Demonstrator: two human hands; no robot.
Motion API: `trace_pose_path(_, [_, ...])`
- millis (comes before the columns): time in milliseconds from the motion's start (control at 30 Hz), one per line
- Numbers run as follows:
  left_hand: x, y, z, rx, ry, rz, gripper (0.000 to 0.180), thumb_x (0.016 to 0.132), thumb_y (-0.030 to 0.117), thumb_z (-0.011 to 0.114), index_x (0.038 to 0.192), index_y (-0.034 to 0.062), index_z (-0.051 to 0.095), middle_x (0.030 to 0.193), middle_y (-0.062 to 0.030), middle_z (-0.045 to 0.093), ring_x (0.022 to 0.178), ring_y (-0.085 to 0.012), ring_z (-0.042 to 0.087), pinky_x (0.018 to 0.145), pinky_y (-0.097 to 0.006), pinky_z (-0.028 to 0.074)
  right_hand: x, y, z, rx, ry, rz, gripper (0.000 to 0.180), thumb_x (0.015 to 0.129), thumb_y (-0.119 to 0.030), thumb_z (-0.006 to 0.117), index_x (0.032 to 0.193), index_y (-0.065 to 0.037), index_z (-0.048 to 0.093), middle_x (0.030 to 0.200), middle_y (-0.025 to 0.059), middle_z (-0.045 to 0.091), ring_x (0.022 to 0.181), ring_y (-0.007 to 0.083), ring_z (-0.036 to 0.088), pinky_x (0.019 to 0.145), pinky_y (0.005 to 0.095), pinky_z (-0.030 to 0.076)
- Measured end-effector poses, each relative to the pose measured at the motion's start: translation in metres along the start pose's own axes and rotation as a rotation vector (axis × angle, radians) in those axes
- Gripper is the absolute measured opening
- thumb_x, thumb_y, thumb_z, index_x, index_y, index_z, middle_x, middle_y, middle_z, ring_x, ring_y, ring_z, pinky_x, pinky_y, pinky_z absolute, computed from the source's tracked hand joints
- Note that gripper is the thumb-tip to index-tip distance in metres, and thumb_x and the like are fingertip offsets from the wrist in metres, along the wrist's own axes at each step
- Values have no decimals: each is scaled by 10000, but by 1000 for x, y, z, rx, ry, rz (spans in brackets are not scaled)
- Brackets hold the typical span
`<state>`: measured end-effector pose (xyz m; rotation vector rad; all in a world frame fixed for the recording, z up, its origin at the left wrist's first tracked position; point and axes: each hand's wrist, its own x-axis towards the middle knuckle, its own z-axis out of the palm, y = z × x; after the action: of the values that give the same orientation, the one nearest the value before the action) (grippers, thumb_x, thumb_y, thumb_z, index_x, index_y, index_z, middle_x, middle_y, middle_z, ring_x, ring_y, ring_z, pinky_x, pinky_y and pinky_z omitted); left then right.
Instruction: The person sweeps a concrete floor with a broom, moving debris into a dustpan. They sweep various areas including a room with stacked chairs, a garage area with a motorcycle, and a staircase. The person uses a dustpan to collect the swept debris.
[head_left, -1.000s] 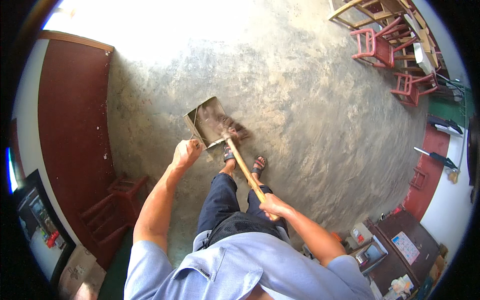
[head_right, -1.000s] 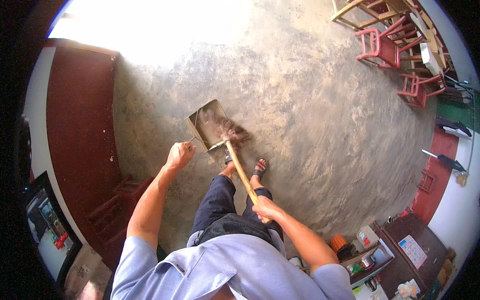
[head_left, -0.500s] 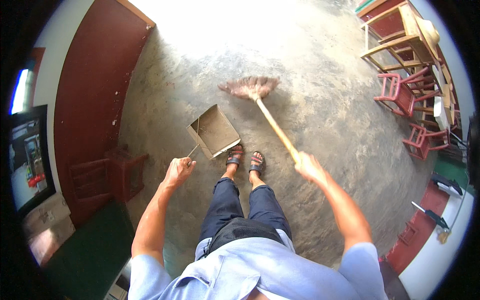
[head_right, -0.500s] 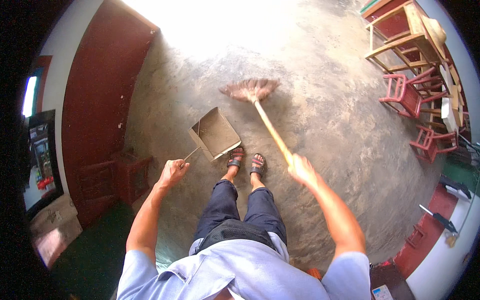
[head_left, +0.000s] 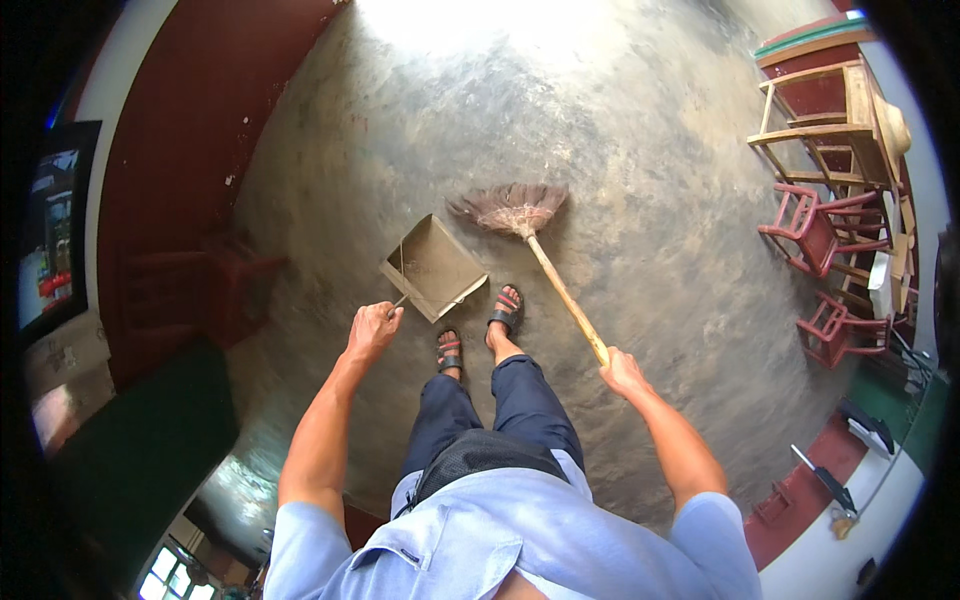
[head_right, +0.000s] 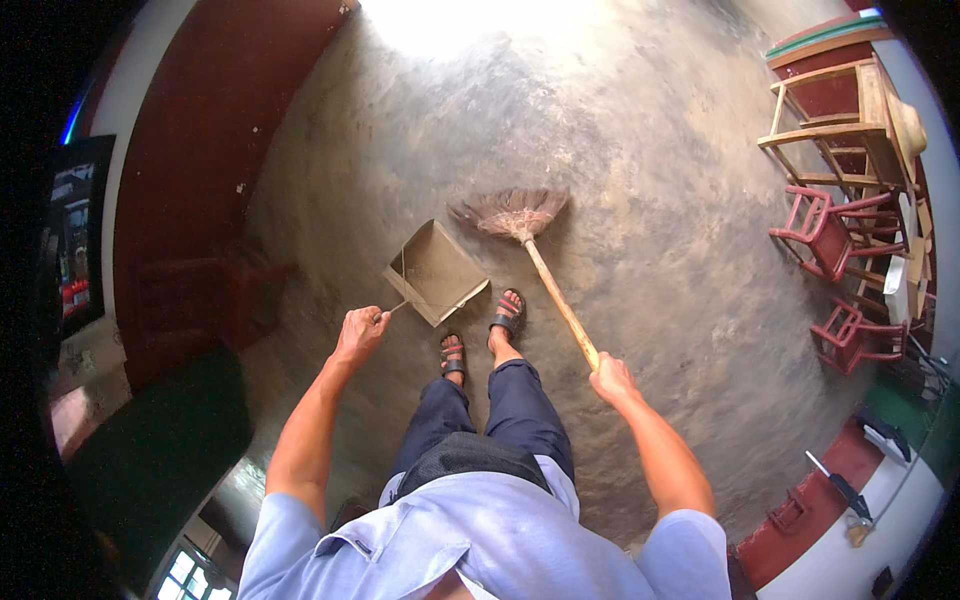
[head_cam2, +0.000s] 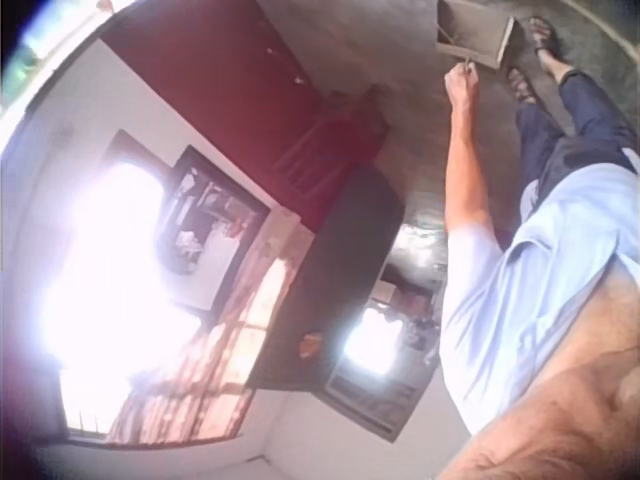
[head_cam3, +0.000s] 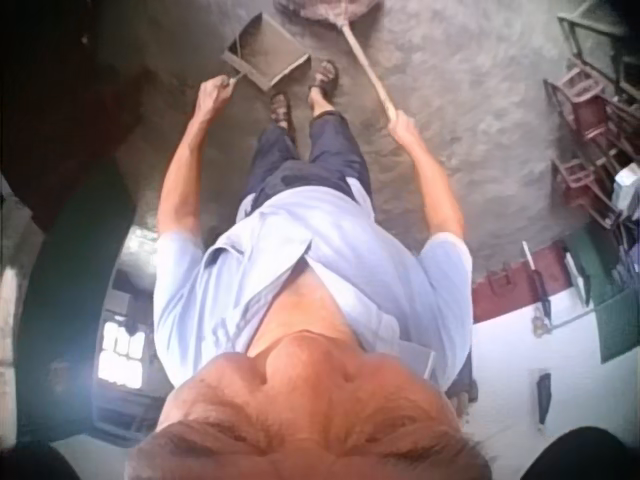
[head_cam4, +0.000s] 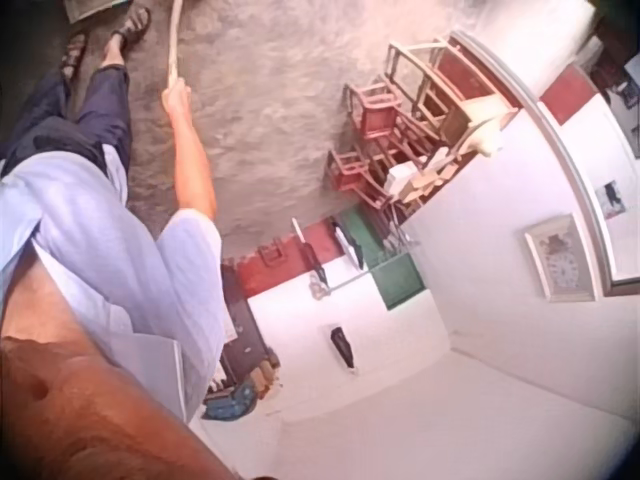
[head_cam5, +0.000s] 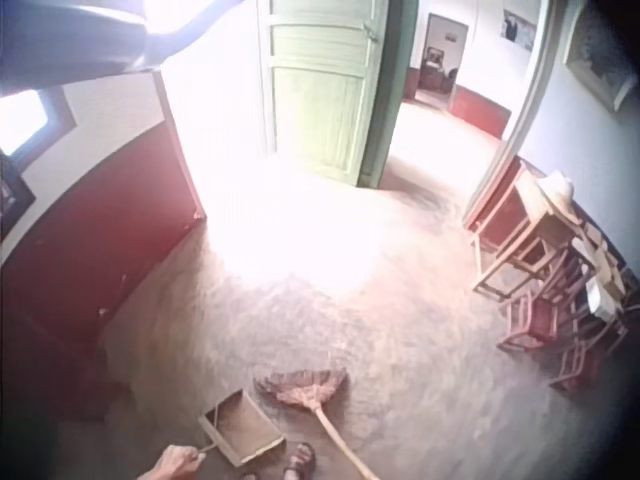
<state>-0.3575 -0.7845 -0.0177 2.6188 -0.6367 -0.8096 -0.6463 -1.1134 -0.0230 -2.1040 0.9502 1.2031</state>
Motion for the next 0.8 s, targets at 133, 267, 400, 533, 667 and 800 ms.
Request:
trace_pose_path(133, [1, -2, 12, -10, -51, -48, 276, 738, 250, 522, 632, -4, 542, 671, -204, 537, 669, -364, 526, 599, -425, 417, -43, -1, -28, 359, -56, 77, 429, 698, -173, 542, 1089, -50, 412, 836, 199, 566, 780, 343, 556, 641, 403, 440])
trace_pose_path(267, [6, 12, 12, 23, -72, -52, 271, 748, 244, 507, 658, -7, 557, 703, -201, 556, 700, -360, 540, 639, -421, 433, -22, -26, -38, 565, -96, 202, 531, 697, -159, 546, 1171, -76, 322, 853, 193, 562, 753, 341, 563, 584, 385, 456])
trace_pose_path(400, [24, 27, 15, 31, -33, -9, 257, 748, 240, 506, 694, -3, 572, 726, -205, 560, 712, -358, 543, 654, -420, 439, 50, -23, 60, 300, 174, 93, 432, 709, -93, 495, 1098, -35, 317, 699, 164, 552, 495, 237, 555, 412, 350, 451])
trace_pose_path(533, [26, 29, 22, -9, -27, -42, 253, 743, 238, 510, 695, -2, 577, 723, -205, 563, 713, -356, 547, 651, -418, 444, 0, -80, 127, 382, -62, 107, 484, 695, -72, 480, 1134, -17, 284, 668, 175, 557, 484, 230, 566, 432, 347, 461])
trace_pose_path(667, [25, 23, 24, -12, 4, -31, 250, 740, 235, 509, 689, 0, 579, 722, -207, 563, 714, -358, 548, 651, -420, 444, -59, -117, 109, 459, -321, 8, 489, 704, -68, 500, 1149, -11, 305, 588, 118, 524, 431, 179, 513, 389, 315, 434])
trace_pose_path(800, [12, 10, 21, -9, 4, -25, 251, 738, 231, 508, 682, -2, 580, 725, -209, 563, 713, -360, 548, 649, -422, 443, -84, -117, 87, 644, -475, -29, 436, 708, -73, 512, 1120, -39, 372, 549, 43, 465, 387, 133, 452, 352, 287, 388])
